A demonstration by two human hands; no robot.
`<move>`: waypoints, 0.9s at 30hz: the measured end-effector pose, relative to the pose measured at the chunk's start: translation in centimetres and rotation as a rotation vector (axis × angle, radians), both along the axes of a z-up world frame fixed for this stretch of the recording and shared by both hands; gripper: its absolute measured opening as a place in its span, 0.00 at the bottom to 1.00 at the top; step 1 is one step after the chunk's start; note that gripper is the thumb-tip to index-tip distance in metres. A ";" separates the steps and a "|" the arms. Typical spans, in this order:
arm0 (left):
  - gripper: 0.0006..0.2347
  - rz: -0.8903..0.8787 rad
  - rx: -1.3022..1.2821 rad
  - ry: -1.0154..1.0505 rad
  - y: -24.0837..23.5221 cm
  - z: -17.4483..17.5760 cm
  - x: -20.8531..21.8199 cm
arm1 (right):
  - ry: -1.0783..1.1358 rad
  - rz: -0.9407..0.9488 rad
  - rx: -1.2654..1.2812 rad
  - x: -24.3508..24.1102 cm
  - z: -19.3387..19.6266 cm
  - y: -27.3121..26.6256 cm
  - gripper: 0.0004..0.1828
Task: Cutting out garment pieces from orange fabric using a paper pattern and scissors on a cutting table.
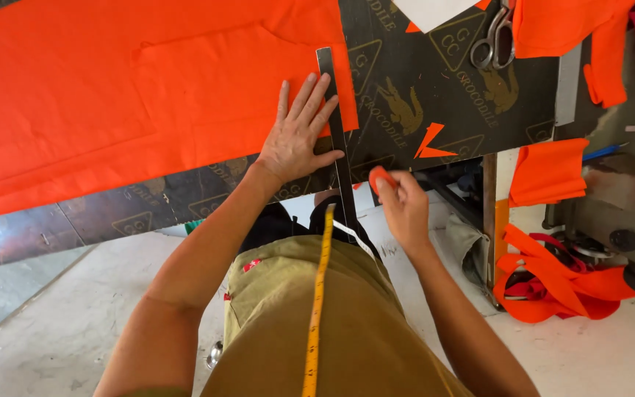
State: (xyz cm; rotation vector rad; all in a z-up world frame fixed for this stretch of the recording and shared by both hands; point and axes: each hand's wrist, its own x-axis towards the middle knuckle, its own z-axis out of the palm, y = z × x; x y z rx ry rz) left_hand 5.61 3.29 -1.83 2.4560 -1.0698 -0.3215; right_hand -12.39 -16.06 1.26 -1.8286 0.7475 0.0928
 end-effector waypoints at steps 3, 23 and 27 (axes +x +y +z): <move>0.44 -0.004 0.019 -0.003 0.0 0.4 0.4 | 0.003 -0.004 0.077 5.7 1.4 0.2 0.07; 0.42 -0.041 0.116 0.093 0.1 1.5 0.5 | 0.769 1.083 0.021 6.3 6.6 -0.6 0.12; 0.41 -0.062 0.084 0.042 0.7 2.0 0.1 | 0.422 0.559 0.029 -3.6 1.7 2.6 0.16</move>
